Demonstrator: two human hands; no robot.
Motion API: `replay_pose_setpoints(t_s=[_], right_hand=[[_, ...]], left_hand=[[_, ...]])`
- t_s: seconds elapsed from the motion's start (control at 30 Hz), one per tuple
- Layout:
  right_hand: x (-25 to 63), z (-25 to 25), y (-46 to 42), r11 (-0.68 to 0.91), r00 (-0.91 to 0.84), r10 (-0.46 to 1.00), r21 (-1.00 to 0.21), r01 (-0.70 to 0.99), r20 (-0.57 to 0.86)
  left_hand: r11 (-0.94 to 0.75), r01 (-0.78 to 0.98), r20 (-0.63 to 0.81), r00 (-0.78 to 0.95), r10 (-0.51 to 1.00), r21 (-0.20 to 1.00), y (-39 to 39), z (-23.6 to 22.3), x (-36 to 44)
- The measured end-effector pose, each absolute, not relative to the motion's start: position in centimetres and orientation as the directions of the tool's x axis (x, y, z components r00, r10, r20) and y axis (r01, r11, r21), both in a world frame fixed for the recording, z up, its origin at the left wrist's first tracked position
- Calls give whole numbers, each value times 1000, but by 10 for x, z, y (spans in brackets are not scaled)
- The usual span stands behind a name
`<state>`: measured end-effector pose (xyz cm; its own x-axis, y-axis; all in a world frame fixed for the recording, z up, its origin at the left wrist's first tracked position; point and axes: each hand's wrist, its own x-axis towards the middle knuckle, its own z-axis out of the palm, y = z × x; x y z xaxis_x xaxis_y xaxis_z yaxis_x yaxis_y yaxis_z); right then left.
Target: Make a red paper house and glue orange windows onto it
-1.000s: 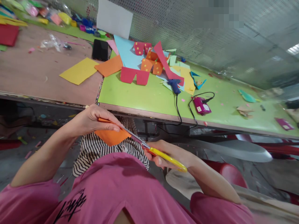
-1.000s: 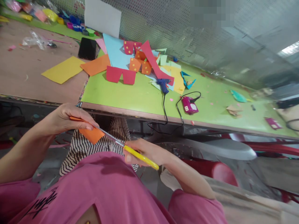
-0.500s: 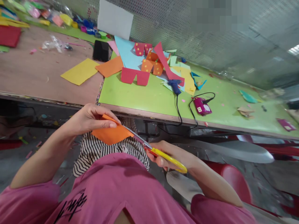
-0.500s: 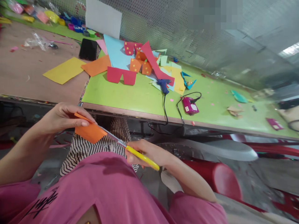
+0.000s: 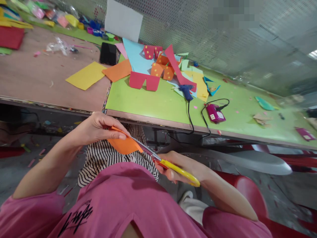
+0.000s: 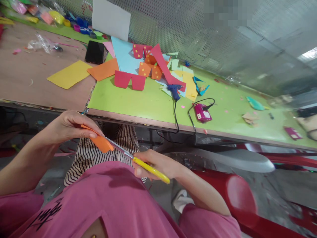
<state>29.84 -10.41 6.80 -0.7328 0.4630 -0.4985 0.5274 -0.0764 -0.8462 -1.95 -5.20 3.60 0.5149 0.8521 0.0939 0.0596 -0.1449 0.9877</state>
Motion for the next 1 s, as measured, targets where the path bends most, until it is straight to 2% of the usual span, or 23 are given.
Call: replay_pose_setpoints(t_s=[0.3, 0.8, 1.0], right_hand=[[297, 71, -108, -128, -688, 467, -812, 570, -556], [293, 70, -105, -43, -733, 467, -841, 539, -494], [296, 65, -107, -110, -711, 472, -835, 539, -521]], left_hand=[[-156, 79, 95, 507, 857, 985, -54, 38, -19], [-163, 56, 103, 568, 817, 985, -55, 40, -12], [-118, 58, 64, 571, 818, 991, -57, 39, -11]])
